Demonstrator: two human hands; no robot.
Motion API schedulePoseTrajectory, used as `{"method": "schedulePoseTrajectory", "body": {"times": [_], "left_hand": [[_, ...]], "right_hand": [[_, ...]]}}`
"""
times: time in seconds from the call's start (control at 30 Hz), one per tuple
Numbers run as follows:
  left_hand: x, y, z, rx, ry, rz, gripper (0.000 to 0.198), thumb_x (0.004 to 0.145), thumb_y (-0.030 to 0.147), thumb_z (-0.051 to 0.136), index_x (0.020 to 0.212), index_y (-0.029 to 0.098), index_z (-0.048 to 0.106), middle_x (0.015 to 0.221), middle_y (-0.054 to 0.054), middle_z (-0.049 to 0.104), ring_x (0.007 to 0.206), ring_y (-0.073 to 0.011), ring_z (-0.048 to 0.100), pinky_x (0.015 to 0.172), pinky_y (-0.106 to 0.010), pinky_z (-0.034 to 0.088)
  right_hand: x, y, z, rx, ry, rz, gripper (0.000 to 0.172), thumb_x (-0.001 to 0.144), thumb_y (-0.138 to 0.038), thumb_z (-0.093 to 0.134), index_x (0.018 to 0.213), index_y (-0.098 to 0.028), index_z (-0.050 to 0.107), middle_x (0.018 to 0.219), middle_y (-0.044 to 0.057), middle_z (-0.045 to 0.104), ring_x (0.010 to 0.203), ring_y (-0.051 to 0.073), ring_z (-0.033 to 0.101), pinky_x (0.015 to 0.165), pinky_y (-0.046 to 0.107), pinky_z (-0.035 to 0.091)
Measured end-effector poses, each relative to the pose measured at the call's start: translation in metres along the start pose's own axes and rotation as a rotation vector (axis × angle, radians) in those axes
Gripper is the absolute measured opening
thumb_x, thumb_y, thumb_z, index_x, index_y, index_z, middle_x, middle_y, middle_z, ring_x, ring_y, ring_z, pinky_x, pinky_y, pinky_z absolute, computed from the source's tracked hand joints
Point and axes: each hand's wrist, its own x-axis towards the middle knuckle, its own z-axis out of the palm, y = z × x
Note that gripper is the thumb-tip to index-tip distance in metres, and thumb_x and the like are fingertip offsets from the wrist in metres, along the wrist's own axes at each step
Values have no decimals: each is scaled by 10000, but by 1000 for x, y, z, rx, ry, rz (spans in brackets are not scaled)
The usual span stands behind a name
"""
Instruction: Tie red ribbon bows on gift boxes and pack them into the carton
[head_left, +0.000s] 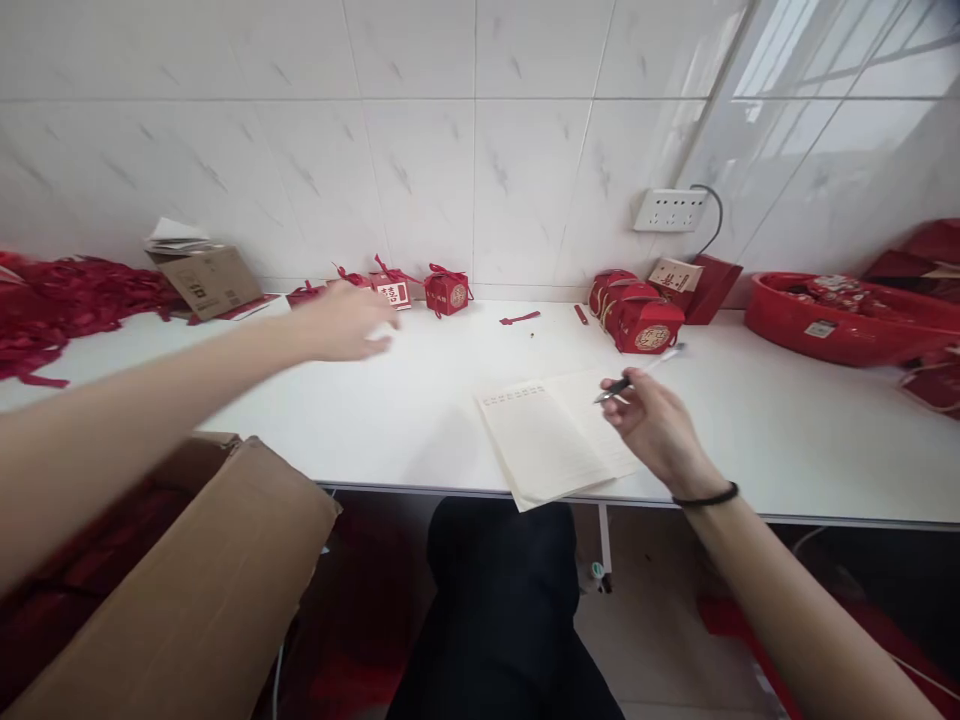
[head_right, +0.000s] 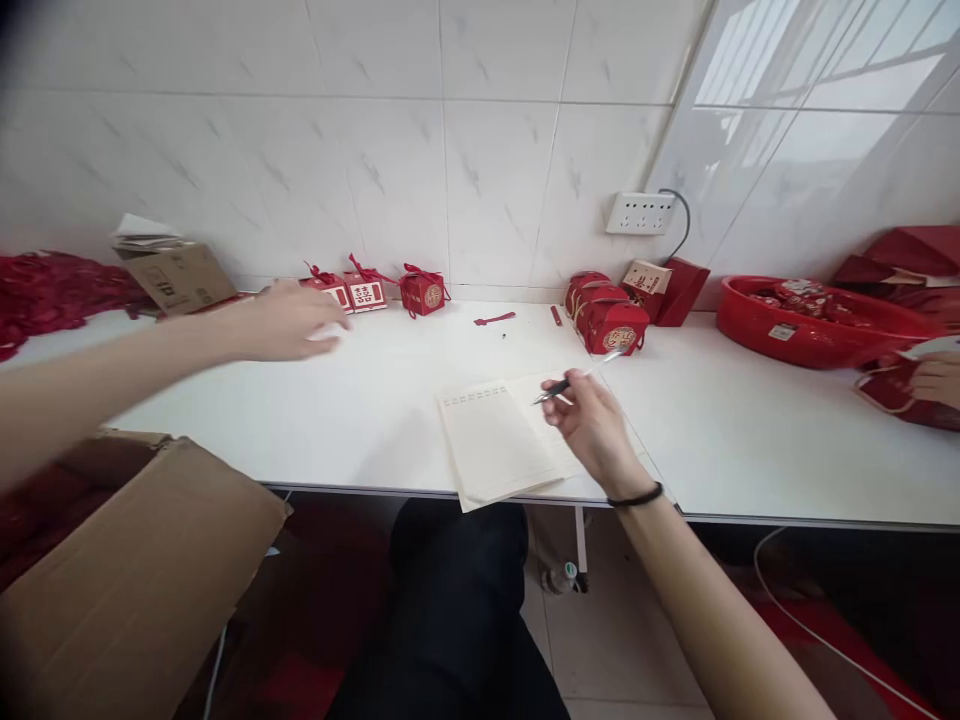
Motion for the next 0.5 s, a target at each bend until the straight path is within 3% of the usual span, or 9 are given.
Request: {"method": "schedulePoseTrajectory", "body": {"times": [0.07,0.13,0.23,0.37,0.5], "left_hand": [[46,53,21,-4,-70,129,285,812,255,440,999,137,619,1067,-96,627,1052,-246,542,949,-413,350],[83,94,48,-173,-22,169,242,781,218,474,935,142,645,997,-102,650,990,-255,576,900,-404,386],[119,131,88,-417,92,133,252,784,182,444,935,145,643,986,-93,649,939,-223,587,830,-338,425],[136,140,124,-564,137,104,276,845,212,375,926,151,632,920,-63,647,864,-163,585,769,-263,441],[127,123,135,-792,57,119,267,856,324,417,918,172,627,796,-25,623,716,-135,563,687,-254,434]], "right_hand": [[17,10,9,-26,-55,18,451,507,-405,827,715,-185,492,700,5,613,534,93,534,477,196,445],[38,18,13,-52,-60,0,456,502,-370,826,735,-190,477,690,-10,608,559,93,546,521,196,463],[71,29,10,-115,-43,-51,444,466,-276,823,733,-192,477,627,-50,568,553,70,526,541,167,448],[103,52,-3,-230,-24,-2,400,483,-308,804,665,-183,470,527,-56,515,471,68,465,444,166,382],[111,66,-15,-358,-9,82,402,591,-430,769,644,-181,458,471,-33,501,407,78,414,360,178,288]]}}
